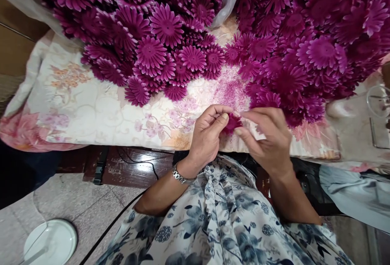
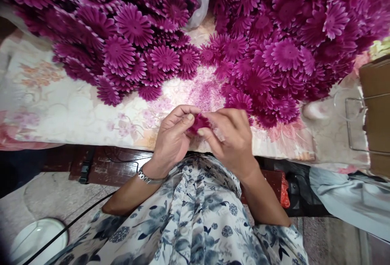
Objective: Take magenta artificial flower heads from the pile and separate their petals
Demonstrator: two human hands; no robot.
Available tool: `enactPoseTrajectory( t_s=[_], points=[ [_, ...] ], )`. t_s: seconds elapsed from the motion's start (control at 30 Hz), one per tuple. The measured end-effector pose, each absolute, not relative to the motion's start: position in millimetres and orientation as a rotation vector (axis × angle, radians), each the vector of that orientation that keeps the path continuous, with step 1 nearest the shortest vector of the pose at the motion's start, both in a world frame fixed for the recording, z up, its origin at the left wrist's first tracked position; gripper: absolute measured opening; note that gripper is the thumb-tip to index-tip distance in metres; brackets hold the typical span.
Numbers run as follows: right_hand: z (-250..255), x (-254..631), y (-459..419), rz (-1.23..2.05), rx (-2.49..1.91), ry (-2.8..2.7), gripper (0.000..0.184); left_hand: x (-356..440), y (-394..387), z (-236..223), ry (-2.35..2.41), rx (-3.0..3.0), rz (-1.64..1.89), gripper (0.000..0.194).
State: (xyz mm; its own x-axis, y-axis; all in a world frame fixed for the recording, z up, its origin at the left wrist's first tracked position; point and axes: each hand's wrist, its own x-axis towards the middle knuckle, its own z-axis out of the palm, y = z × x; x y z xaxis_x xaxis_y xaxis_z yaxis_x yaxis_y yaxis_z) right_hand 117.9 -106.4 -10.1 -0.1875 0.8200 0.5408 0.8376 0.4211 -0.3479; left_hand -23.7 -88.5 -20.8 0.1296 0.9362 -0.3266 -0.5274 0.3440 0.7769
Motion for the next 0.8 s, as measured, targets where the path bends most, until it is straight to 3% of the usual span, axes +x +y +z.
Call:
enactPoseTrajectory(
  t_s=[0.2,0.37,0.5,0.63,0.8],
  points=[
    [-21.1,108.4,-105.3,0.002,-1.401,-1.983,0.008,-26.1,-90.1,-17.2,0.84,0.483,1.061,0.022],
    [-13.8,143.0,-98.6,-0.391,-1.564,-1.848,0.012,-32.0,-86.6,-20.0,0.769,0.519,1.055,0.023],
    [-11.4,159.4,-98.3,-0.589,-1.725,-1.783,0.029,-35.2,-84.0,-22.2,0.857,0.655,1.065,0.018],
    [-16.6,159.4,-106.7,-0.501,-1.671,-1.914,0.044,-36.5,-82.6,-17.3,0.976,1.249,1.012,0.023],
    [-22.2,171.3,-117.1,-0.503,-1.731,-1.989,0.064,-21.3,-71.6,-2.3,1.005,2.36,0.674,0.059]
  ],
)
